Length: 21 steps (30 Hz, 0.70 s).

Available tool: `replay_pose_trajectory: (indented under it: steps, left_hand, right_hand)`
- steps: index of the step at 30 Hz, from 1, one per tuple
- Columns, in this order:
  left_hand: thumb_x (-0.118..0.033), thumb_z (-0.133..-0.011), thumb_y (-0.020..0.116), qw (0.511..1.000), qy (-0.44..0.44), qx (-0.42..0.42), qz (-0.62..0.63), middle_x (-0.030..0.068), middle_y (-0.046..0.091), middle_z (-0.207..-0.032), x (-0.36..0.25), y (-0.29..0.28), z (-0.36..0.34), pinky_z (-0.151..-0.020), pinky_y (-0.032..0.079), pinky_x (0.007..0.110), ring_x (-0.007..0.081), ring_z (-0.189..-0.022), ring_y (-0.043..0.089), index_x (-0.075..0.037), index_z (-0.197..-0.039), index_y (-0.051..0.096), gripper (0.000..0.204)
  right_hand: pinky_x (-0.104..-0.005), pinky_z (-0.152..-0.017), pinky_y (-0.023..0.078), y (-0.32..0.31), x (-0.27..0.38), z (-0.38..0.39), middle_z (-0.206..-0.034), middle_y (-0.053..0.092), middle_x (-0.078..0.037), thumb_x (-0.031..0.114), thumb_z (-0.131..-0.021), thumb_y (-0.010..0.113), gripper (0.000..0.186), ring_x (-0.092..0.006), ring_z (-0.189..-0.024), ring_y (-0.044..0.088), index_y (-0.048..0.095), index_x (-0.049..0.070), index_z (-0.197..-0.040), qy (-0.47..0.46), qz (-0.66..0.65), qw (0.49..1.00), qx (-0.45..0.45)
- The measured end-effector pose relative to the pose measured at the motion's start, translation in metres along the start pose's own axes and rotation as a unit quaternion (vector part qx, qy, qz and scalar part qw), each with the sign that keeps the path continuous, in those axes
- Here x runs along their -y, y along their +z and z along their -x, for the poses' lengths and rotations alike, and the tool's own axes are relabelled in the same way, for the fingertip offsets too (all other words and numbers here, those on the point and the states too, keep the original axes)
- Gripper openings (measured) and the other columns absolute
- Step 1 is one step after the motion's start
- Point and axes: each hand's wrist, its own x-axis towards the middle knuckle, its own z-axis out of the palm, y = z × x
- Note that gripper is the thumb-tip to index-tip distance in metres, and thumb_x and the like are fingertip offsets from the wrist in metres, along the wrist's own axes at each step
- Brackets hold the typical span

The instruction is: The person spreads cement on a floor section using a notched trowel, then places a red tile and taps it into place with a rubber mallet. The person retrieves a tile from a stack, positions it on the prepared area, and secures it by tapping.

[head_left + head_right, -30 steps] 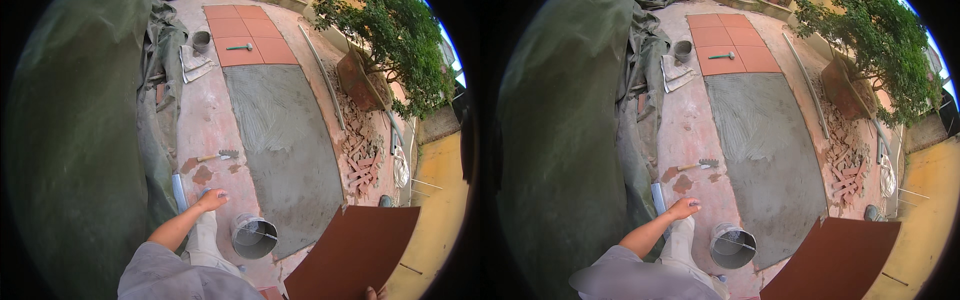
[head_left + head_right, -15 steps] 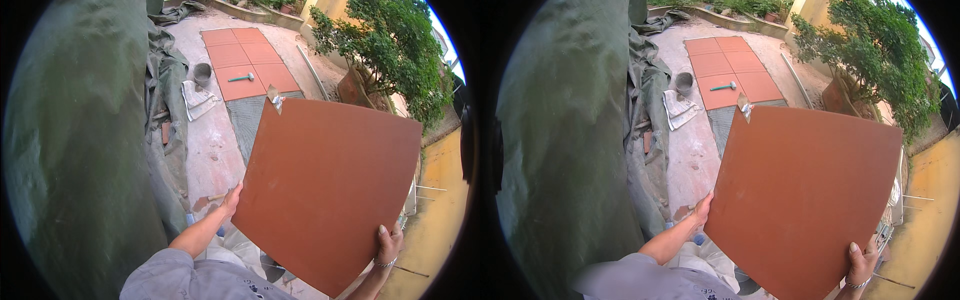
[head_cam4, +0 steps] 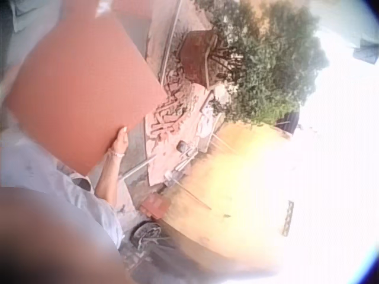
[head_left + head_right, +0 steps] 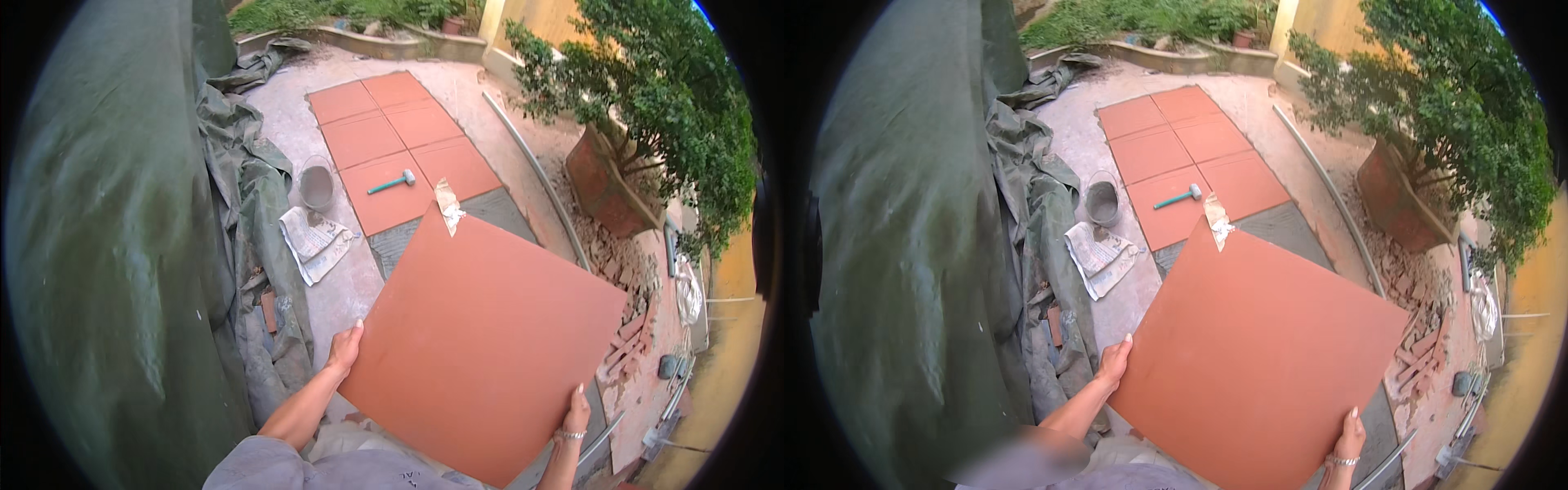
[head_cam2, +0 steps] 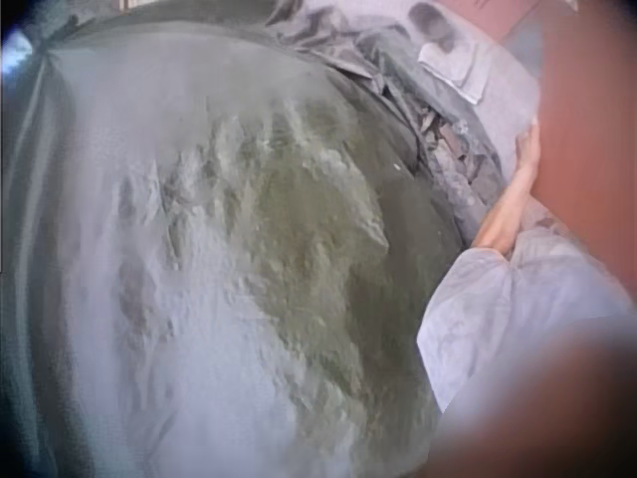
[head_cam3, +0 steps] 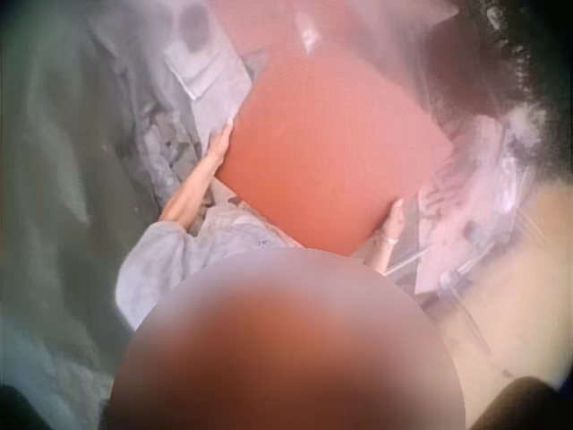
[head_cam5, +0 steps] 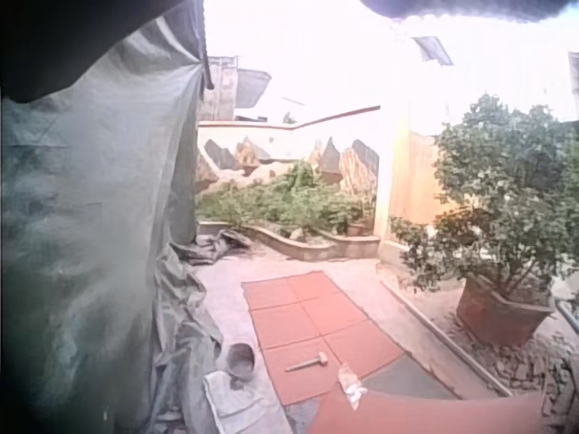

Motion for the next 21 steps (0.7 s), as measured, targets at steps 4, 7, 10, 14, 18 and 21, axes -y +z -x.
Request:
replay_pose_trajectory:
  steps: [4, 7, 10, 14, 18, 21]
  left_hand:
    - [-0.044, -0.104, 0.053, 0.997, -0.055, -0.006, -0.051, 0.0129, 0.073, -0.100, -0.046, -0.006, -0.081, -0.085, 0.050, 0.034, 0.0164, -0.095, 0.064, 0.007, -0.104, 0.073, 0.055]
    - [-0.045, -0.104, 0.053, 0.992, -0.066, -0.016, -0.104, 0.0145, 0.073, -0.102, -0.097, -0.017, -0.135, -0.086, 0.050, 0.035, 0.0177, -0.098, 0.064, 0.007, -0.107, 0.073, 0.056]
    - [-0.045, -0.103, 0.053, 0.988, -0.102, 0.009, -0.119, 0.0150, 0.072, -0.110, -0.141, -0.019, -0.188, -0.089, 0.051, 0.035, 0.0198, -0.099, 0.066, 0.007, -0.111, 0.071, 0.056]
    - [-0.046, -0.103, 0.053, 0.978, -0.167, 0.082, -0.090, 0.0185, 0.071, -0.114, -0.188, -0.014, -0.289, -0.091, 0.051, 0.036, 0.0227, -0.101, 0.066, 0.011, -0.114, 0.069, 0.060]
    - [-0.047, -0.104, 0.050, 0.966, -0.132, 0.134, -0.176, 0.0196, 0.071, -0.118, -0.192, 0.013, -0.422, -0.094, 0.050, 0.037, 0.0256, -0.106, 0.066, 0.008, -0.117, 0.069, 0.060]
    - [-0.048, -0.103, 0.047, 0.948, -0.099, 0.174, -0.247, 0.0213, 0.070, -0.121, -0.162, 0.047, -0.532, -0.098, 0.048, 0.040, 0.0314, -0.113, 0.065, 0.003, -0.121, 0.069, 0.058]
  right_hand:
    - [-0.0356, -0.087, 0.056, 0.064, -0.029, -0.058, -0.117, 0.070, -0.015, 0.043, -0.103, 0.059, 0.054, -0.0225, -0.100, 0.068, 0.065, -0.007, -0.120, 0.094, 0.011, 0.994, -0.060]
    - [-0.0367, -0.088, 0.056, 0.118, -0.025, -0.089, -0.114, 0.071, -0.015, 0.040, -0.101, 0.061, 0.051, -0.0235, -0.101, 0.069, 0.065, -0.008, -0.119, 0.120, -0.011, 0.991, -0.061]
    - [-0.0374, -0.089, 0.056, 0.160, -0.009, -0.111, -0.117, 0.070, -0.016, 0.038, -0.100, 0.063, 0.050, -0.0242, -0.102, 0.069, 0.063, -0.007, -0.122, 0.138, -0.021, 0.989, -0.041]
    - [-0.0387, -0.091, 0.055, 0.200, -0.003, -0.112, -0.120, 0.069, -0.016, 0.038, -0.099, 0.065, 0.051, -0.0250, -0.104, 0.068, 0.061, -0.005, -0.126, 0.134, -0.110, 0.985, 0.017]
    - [-0.0396, -0.093, 0.054, 0.302, -0.106, -0.106, -0.117, 0.069, -0.016, 0.042, -0.099, 0.063, 0.056, -0.0260, -0.104, 0.068, 0.060, -0.007, -0.125, 0.213, -0.079, 0.961, -0.161]
    - [-0.0347, -0.090, 0.054, 0.359, -0.198, -0.145, -0.116, 0.069, -0.018, 0.042, -0.099, 0.063, 0.060, -0.0238, -0.101, 0.067, 0.061, -0.014, -0.120, 0.278, -0.007, 0.914, -0.295]
